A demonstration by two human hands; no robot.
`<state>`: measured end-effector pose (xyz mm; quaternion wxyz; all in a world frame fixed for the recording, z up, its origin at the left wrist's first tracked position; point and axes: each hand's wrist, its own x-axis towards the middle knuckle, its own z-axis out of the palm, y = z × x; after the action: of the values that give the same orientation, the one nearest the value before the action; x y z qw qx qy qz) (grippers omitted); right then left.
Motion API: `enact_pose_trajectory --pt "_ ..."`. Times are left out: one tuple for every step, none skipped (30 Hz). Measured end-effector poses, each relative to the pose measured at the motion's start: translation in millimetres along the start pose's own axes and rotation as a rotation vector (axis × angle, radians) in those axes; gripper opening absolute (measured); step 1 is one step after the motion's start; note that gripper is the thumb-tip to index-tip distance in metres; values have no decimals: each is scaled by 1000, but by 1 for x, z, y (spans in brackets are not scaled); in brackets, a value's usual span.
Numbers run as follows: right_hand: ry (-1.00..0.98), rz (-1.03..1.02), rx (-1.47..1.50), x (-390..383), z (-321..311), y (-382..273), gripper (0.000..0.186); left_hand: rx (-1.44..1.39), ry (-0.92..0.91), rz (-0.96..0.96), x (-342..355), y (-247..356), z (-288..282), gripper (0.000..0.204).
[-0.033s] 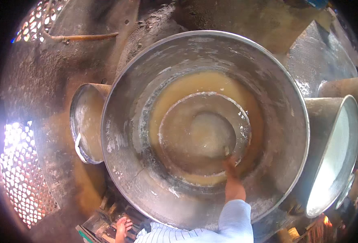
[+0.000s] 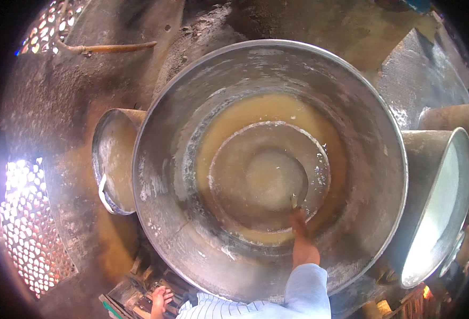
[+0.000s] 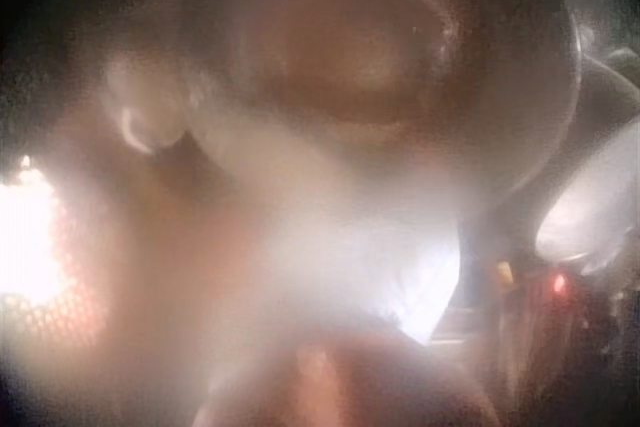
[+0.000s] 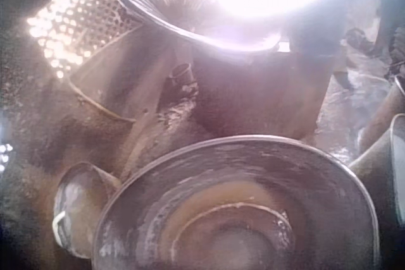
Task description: The person stirs a liquid mixture in a large metal vat using a ladle. They then scoop the mixture into a rectangular frame with a mesh screen, shake it to distribute the slurry, and lift the frame to drain excess liquid. The person places a white cloth over the frame, flips it to transfer the wet sheet onto the cloth, and stacks the finished unit on a drying rack.
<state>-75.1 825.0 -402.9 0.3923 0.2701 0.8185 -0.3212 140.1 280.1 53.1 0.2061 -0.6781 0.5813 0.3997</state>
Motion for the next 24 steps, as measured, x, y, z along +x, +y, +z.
enact_pose_trajectory --pt "-61 -34 227 6 43 40 36 -5 -19 -15 9 -2 -5 25" --pt "-146 -84 429 19 78 73 26 -55 -36 -39 13 -26 -4 25" --pt "-81 -89 412 7 102 40 17 -54 -3 -9 9 -28 -7 25" --pt "6 -73 396 -12 115 9 16 -37 4 22 10 -21 -10 24" --pt "-209 -61 849 -41 114 -5 16 -25 2 43 11 -19 -13 24" --pt "-434 -54 1283 -68 109 -16 16 -38 2 54 11 -23 -12 24" --pt "-388 -97 1135 -91 107 -36 13 -43 -2 71 16 -23 -11 24" --pt "-346 -137 979 -113 107 -59 11 -56 -3 82 15 -25 -13 24" --pt "-399 48 1074 -123 118 -67 11 -42 -47 116 23 -16 -12 26" --pt "-450 235 1178 -134 131 -75 13 -16 -81 159 34 -1 -9 27" --pt "-396 232 1219 -167 118 -106 10 -40 -74 162 36 -9 -8 25" --pt "-346 232 1243 -212 89 -141 9 -73 -67 150 31 -19 -5 24" --pt "-443 242 1241 -233 80 -144 11 -89 -97 164 31 -15 -2 25" --pt "-425 214 1339 -253 74 -148 11 -93 -150 227 39 -8 0 26" --pt "-405 199 1401 -275 64 -153 11 -92 -173 255 51 1 3 26" --pt "-382 188 1460 -297 51 -152 10 -89 -200 277 63 8 10 27" --pt "-356 158 1478 -322 39 -148 11 -79 -249 298 71 14 15 27" --pt "-340 120 1488 -344 25 -143 11 -80 -292 322 76 19 20 28" --pt "-324 92 1505 -368 15 -138 11 -70 -332 342 83 26 22 29" --pt "-249 97 1490 -392 1 -133 9 -47 -356 357 90 33 27 30" --pt "-227 69 1509 -414 -7 -121 8 -21 -382 373 97 40 34 31" --pt "-204 40 1526 -434 -13 -109 7 4 -408 390 104 48 42 32" --pt "-161 34 1556 -454 -18 -97 7 34 -434 416 110 59 50 33" --pt "-131 33 1578 -474 -19 -87 8 56 -448 435 114 65 52 33"
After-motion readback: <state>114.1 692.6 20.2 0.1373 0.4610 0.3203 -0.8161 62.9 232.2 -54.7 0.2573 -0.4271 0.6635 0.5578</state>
